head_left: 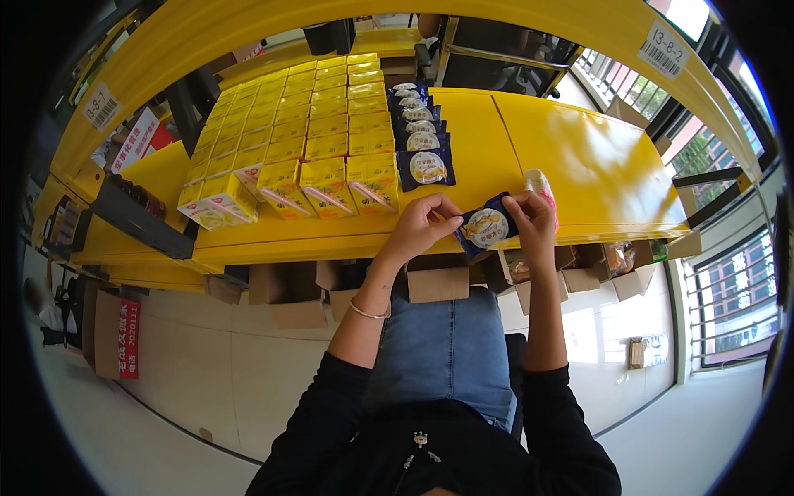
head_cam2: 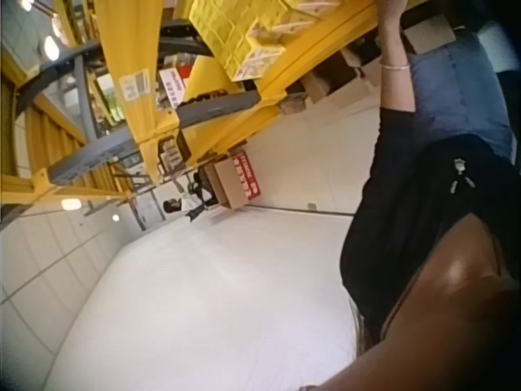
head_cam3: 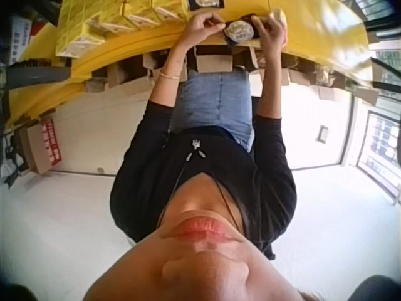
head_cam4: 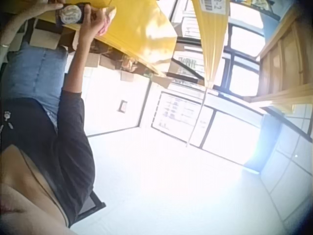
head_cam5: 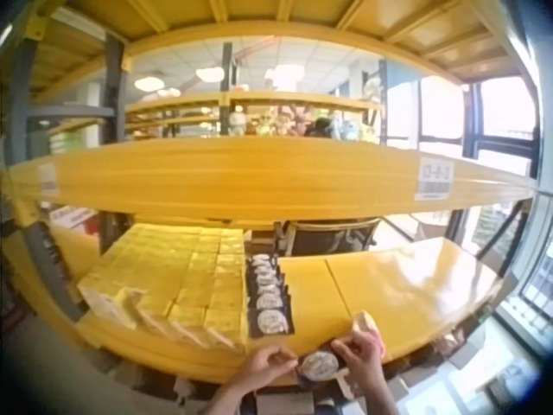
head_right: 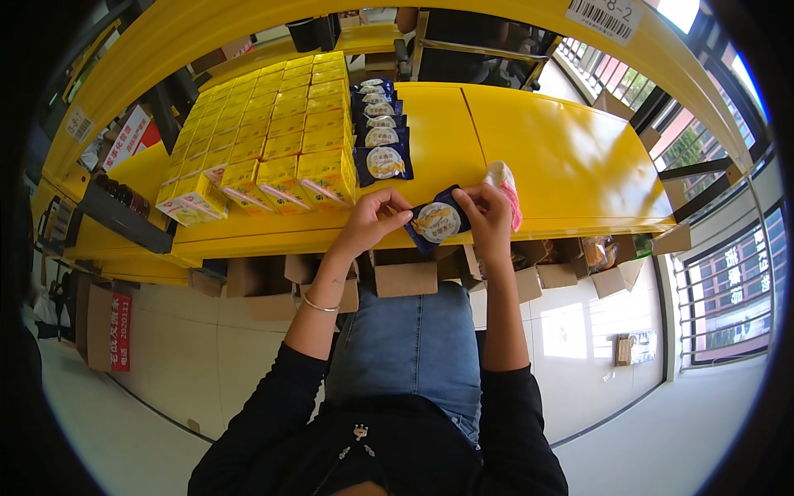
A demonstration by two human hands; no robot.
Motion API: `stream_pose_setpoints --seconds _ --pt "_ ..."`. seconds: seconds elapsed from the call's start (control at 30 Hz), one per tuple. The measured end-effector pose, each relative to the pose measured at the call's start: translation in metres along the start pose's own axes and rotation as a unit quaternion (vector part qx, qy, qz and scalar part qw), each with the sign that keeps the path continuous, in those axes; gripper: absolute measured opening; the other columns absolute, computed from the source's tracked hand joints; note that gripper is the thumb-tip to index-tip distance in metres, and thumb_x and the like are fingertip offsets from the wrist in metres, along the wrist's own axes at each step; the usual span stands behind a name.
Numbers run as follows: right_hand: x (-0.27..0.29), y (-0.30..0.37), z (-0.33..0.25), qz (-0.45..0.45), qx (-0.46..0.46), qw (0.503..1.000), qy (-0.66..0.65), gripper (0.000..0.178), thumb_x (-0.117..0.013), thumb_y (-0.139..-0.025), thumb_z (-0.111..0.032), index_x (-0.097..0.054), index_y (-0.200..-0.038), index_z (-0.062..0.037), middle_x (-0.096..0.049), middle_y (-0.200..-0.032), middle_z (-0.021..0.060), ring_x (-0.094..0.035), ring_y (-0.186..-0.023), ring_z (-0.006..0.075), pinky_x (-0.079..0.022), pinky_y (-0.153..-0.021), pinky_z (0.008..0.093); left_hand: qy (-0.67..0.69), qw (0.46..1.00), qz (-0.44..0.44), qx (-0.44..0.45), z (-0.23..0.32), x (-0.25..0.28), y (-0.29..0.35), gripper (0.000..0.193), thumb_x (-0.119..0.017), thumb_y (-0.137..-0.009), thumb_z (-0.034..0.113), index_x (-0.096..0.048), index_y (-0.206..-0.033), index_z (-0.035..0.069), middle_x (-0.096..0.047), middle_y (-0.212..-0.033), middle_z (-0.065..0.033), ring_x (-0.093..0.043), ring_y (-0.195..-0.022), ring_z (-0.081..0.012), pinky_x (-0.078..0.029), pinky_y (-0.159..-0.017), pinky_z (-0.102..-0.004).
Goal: The person wipes the surface of small blue snack packages with a pink cloth on a yellow table. They handle the packages one at a time, wiping each and placing them in a neat row. The person also briefly handles a small yellow box.
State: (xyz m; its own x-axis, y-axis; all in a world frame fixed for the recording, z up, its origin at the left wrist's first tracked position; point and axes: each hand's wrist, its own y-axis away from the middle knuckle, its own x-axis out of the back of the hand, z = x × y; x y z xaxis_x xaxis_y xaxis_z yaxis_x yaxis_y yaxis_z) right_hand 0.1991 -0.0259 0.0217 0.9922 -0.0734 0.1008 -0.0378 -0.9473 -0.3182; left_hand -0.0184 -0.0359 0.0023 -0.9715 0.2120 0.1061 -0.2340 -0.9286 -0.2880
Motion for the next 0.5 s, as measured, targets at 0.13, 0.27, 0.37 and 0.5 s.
stream_pose_setpoints --seconds 0.13,0.27,0.37,0.5 --pt "0.005 -0.009 -0.032 -0.183 -0.042 0.980 0.065 0.017 -0.072 -0.086 -0.012 -0.067 -0.088 0.0035 -0.067 -0.074 0.0052 -0.058 -0.066 0.0071 -0.046 -0.062 0.0215 -0.044 0.998 -0.042 0.020 0.012 0.000 0.001 0.022 -0.074 -0.081 0.025 -0.070 -0.088 0.005 -0.069 -0.081 -0.0021 -0.061 -0.076 -0.0081 -0.042 -0.070 -0.0247" --pt "-0.011 -0.008 -0.035 -0.220 -0.010 0.969 0.114 0.018 -0.067 -0.090 -0.014 -0.069 -0.097 0.0024 -0.068 -0.077 0.0037 -0.059 -0.071 0.0080 -0.048 -0.067 0.0239 -0.033 0.998 -0.059 0.009 0.006 0.003 0.001 0.023 -0.076 -0.080 0.026 -0.070 -0.086 0.005 -0.070 -0.081 -0.0026 -0.061 -0.075 -0.0078 -0.042 -0.067 -0.0246" --pt "-0.016 -0.003 -0.028 -0.111 -0.028 0.993 -0.018 0.022 -0.060 -0.095 -0.018 -0.069 -0.102 0.0022 -0.068 -0.084 0.0035 -0.059 -0.077 0.0089 -0.048 -0.072 0.0232 -0.006 0.999 -0.044 0.016 0.000 0.001 0.001 0.023 -0.077 -0.081 0.026 -0.069 -0.084 0.005 -0.070 -0.081 -0.0026 -0.060 -0.072 -0.0069 -0.041 -0.062 -0.0224" --pt "-0.017 0.025 -0.026 -0.015 -0.056 0.992 -0.109 0.032 -0.056 -0.098 -0.020 -0.059 -0.122 0.0008 -0.066 -0.105 0.0073 -0.060 -0.093 0.0118 -0.049 -0.079 0.0248 0.099 0.995 0.016 0.006 -0.018 0.008 0.005 0.020 -0.073 -0.086 0.021 -0.067 -0.091 0.003 -0.070 -0.084 -0.0036 -0.061 -0.068 -0.0061 -0.042 -0.058 -0.0181"
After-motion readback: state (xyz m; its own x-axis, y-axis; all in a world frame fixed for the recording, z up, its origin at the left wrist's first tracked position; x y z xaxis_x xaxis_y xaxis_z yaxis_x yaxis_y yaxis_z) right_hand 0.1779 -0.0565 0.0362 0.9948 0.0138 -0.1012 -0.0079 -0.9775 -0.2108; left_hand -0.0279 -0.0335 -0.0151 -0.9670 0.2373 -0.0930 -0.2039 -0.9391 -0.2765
